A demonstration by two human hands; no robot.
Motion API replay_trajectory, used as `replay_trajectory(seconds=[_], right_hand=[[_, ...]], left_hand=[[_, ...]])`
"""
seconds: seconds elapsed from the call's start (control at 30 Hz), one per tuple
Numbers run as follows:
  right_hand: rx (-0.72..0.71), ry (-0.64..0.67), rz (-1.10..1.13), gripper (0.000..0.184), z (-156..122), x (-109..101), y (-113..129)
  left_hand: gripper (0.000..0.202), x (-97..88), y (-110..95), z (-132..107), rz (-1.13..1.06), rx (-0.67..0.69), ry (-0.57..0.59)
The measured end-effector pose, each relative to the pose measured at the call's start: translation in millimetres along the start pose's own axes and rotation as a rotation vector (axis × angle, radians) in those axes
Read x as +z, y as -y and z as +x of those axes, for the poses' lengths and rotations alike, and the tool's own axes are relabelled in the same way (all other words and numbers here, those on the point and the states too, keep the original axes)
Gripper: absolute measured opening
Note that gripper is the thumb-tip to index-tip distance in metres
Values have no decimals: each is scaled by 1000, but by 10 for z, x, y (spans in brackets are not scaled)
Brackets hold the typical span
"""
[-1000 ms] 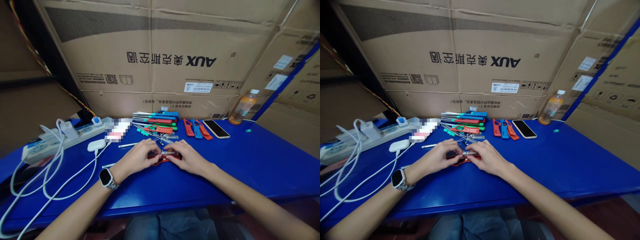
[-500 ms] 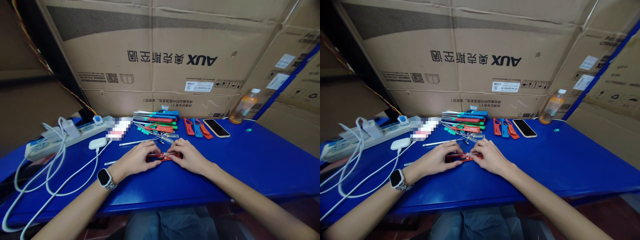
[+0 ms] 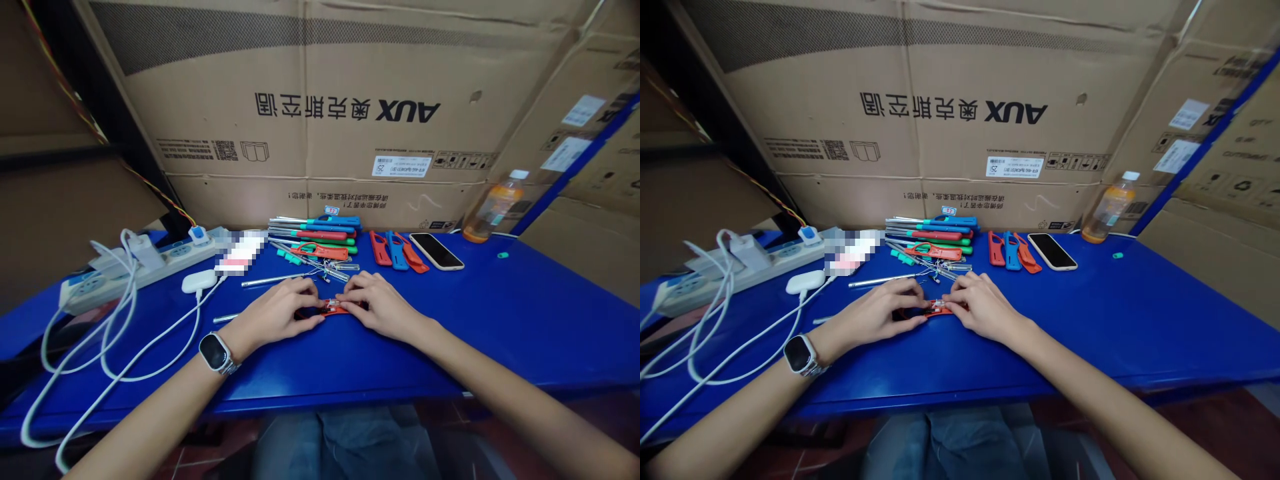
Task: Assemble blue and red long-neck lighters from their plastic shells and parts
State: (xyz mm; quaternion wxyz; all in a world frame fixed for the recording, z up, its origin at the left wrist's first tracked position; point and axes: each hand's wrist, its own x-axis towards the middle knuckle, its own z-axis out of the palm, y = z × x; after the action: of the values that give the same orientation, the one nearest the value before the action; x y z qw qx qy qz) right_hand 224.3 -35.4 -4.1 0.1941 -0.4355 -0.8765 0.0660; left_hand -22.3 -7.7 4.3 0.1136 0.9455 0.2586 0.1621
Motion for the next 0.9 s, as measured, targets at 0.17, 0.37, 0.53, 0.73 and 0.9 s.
replay_trajectory(seconds=[0.17, 0.37, 0.53, 0.73, 0.9], right_hand=[[13, 13, -1, 22, 19, -20, 27], [33, -3, 42, 21, 11, -32, 45], [30, -119, 71, 16, 146, -97, 14], [-29, -149, 64, 12, 586, -84, -85], [8, -79, -23, 14, 823, -10, -172]], left_hand=[[27, -15, -8, -7, -48, -89, -46], [35, -32, 65, -59, -44, -141, -5], [30, -23, 49, -17, -56, -157, 16], [42, -60, 39, -24, -38, -176, -13], [44, -113, 111, -83, -78, -230, -35]])
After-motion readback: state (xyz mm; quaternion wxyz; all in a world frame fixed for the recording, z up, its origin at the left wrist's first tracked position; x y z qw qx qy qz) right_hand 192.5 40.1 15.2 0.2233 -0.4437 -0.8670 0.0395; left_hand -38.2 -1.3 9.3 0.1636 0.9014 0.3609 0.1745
